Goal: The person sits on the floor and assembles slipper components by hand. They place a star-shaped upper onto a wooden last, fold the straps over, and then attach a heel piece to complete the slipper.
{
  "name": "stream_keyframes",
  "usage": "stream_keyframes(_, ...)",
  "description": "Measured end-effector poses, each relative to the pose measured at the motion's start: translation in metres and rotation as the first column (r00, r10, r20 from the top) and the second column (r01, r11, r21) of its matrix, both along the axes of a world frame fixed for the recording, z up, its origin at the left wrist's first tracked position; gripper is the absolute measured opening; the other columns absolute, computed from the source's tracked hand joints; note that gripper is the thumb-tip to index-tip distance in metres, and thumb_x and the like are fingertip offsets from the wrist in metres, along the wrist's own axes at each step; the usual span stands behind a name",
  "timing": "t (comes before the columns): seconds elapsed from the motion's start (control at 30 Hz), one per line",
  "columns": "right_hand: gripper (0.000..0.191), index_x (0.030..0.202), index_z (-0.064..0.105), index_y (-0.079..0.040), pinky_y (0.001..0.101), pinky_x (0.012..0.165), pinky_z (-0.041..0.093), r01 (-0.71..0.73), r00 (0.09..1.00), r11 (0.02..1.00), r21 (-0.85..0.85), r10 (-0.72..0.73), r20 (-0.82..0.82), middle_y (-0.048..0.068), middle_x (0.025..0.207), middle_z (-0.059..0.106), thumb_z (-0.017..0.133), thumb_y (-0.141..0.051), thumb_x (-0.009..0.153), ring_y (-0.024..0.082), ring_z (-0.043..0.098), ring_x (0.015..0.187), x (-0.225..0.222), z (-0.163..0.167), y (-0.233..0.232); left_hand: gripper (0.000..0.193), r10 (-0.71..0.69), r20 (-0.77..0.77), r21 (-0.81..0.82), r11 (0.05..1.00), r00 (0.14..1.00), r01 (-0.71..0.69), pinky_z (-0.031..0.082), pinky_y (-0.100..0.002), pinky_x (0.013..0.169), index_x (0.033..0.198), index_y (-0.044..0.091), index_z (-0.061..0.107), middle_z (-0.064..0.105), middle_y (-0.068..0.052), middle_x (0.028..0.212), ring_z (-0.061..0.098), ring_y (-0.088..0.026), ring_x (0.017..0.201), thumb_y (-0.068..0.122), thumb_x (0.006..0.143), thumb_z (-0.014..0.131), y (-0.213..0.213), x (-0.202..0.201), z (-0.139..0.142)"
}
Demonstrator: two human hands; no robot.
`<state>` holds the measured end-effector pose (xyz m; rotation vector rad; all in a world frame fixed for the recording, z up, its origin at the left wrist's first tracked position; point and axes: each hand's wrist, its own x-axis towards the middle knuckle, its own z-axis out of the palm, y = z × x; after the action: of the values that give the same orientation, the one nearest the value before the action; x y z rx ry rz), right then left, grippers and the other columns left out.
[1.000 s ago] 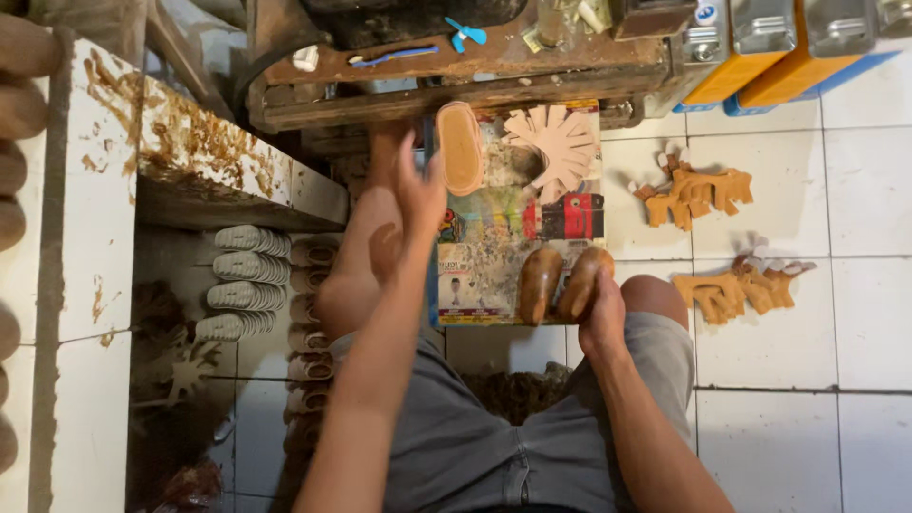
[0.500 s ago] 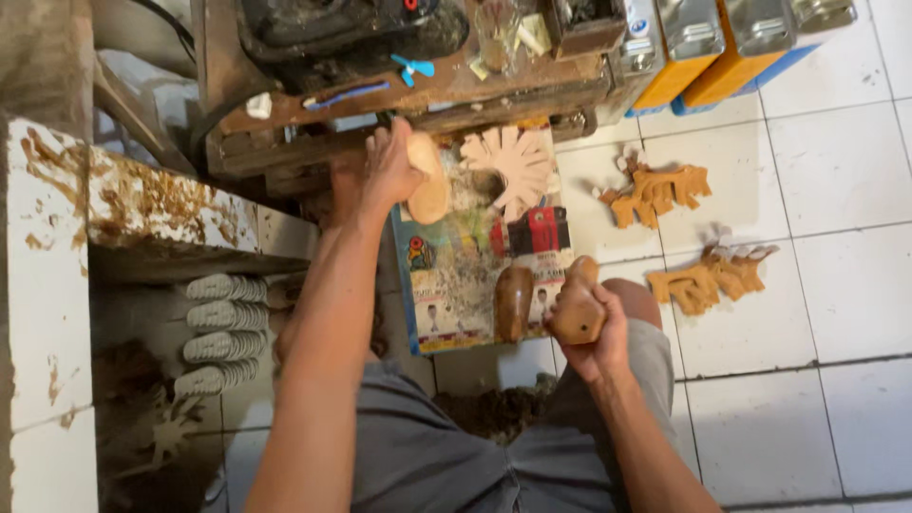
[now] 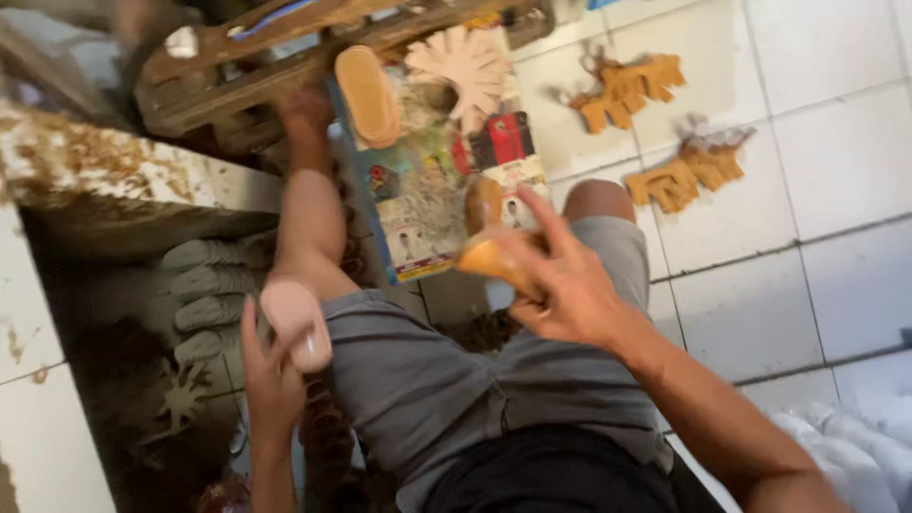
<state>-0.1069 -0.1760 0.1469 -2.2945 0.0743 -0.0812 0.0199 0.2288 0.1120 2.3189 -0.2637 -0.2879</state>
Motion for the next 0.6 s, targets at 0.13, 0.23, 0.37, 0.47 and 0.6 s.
stream_keyframes(0.13, 0.086, 0.156, 0.05, -0.02, 0.0486, 0.108, 0.043, -0.269, 0.921, 0.913, -0.306, 0.336, 0.195, 0.029, 0.166, 0.033, 0.077, -0.011, 0.076, 0.03, 0.055, 0.121, 0.004, 0.037, 0.004, 0.048, -0.055, -0.076, -0.173, 0.984, 0.996, 0.041, 0.039, -0.041, 0.116, 0.137, 0.009, 0.062, 0.023, -0.021, 0.17, 0.03, -0.038, 0.154, -0.01, 0.099, 0.039, 0.023, -0.054, -0.017)
stream_keyframes(0.23, 0.083, 0.156, 0.045, -0.016, 0.0616, 0.116, 0.032, -0.297, 0.812, 0.835, -0.464, 0.476, 0.338, 0.018, 0.156, 0.045, 0.078, -0.011, 0.08, 0.032, 0.054, 0.134, 0.003, 0.055, 0.011, 0.065, -0.061, -0.079, -0.118, 0.992, 0.995, 0.052, 0.034, -0.042, 0.118, 0.15, 0.011, 0.049, 0.023, -0.02, 0.17, 0.028, -0.038, 0.155, -0.015, 0.092, 0.037, 0.026, -0.061, -0.027)
stream_keyframes(0.37, 0.072, 0.152, 0.048, -0.025, 0.0703, 0.122, 0.022, -0.254, 0.728, 0.729, -0.635, 0.577, 0.371, 0.004, 0.145, 0.055, 0.077, -0.016, 0.087, 0.029, 0.048, 0.143, -0.007, 0.072, 0.016, 0.086, -0.118, -0.06, -0.103, 0.988, 0.991, 0.111, 0.031, -0.042, 0.118, 0.158, 0.012, 0.032, 0.024, -0.022, 0.167, 0.027, -0.039, 0.153, -0.018, 0.078, 0.035, 0.026, -0.051, -0.032)
stream_keyframes(0.47, 0.064, 0.152, 0.048, -0.026, 0.0733, 0.121, 0.021, -0.223, 0.681, 0.708, -0.67, 0.604, 0.413, 0.003, 0.145, 0.057, 0.077, -0.021, 0.096, 0.033, 0.041, 0.149, -0.017, 0.082, 0.014, 0.085, -0.131, -0.016, -0.107, 0.986, 0.991, 0.128, 0.033, -0.041, 0.118, 0.158, 0.012, 0.031, 0.025, -0.024, 0.165, 0.03, -0.039, 0.152, -0.017, 0.078, 0.036, 0.025, -0.046, -0.035)
stream_keyframes(0.6, 0.054, 0.155, 0.051, -0.028, 0.076, 0.118, 0.024, -0.173, 0.648, 0.708, -0.684, 0.605, 0.462, 0.002, 0.148, 0.056, 0.075, -0.029, 0.107, 0.033, 0.037, 0.15, -0.031, 0.093, 0.017, 0.085, -0.148, 0.099, -0.072, 0.985, 0.984, 0.156, 0.031, -0.042, 0.123, 0.162, 0.008, 0.027, 0.028, -0.024, 0.165, 0.031, -0.039, 0.153, -0.015, 0.081, 0.04, 0.025, -0.044, -0.033)
